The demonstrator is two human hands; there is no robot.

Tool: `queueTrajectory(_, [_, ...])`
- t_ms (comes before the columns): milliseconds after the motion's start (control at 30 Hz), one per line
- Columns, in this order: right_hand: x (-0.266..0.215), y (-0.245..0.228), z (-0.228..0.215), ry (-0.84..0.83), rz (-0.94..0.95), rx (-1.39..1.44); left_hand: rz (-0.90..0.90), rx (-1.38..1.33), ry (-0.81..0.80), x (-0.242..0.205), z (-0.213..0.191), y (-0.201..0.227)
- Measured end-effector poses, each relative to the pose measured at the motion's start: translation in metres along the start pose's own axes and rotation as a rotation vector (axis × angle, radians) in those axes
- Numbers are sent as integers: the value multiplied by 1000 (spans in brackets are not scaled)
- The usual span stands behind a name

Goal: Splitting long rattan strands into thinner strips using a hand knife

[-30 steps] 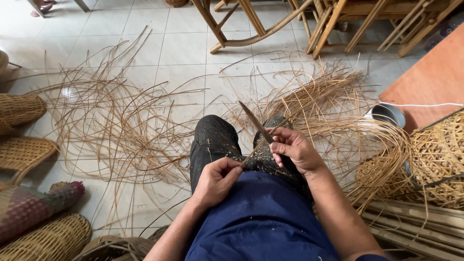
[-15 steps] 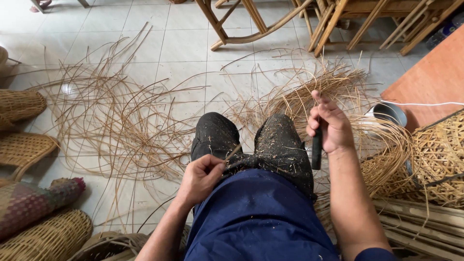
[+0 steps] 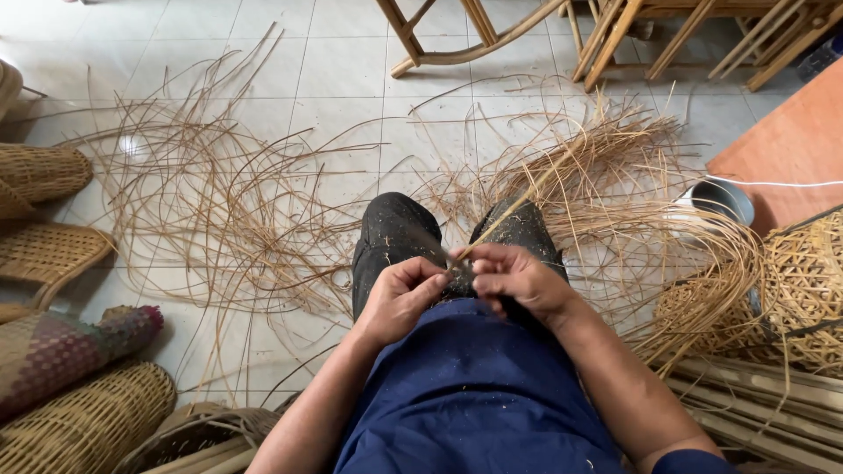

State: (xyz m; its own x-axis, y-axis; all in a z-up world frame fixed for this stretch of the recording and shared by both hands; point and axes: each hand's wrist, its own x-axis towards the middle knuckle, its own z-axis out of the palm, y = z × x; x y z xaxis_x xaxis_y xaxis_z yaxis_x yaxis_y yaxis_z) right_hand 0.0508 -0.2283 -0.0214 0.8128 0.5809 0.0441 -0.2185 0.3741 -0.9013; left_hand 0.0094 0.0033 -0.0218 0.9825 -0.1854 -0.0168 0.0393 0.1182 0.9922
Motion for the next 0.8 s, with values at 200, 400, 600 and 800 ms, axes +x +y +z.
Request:
queueTrajectory(200, [15, -15, -70, 114, -130, 149, 26, 178, 87, -13, -1, 8])
queueTrajectory(400, [-5, 3, 9, -40, 58, 68, 368, 510, 172, -5, 12, 22])
queueTrajectory(600, [25, -14, -106, 109, -113, 59, 287, 480, 154, -15, 3, 15])
queueTrajectory(800, [7, -29, -31, 8, 44, 27, 103, 265, 117, -6, 5, 12])
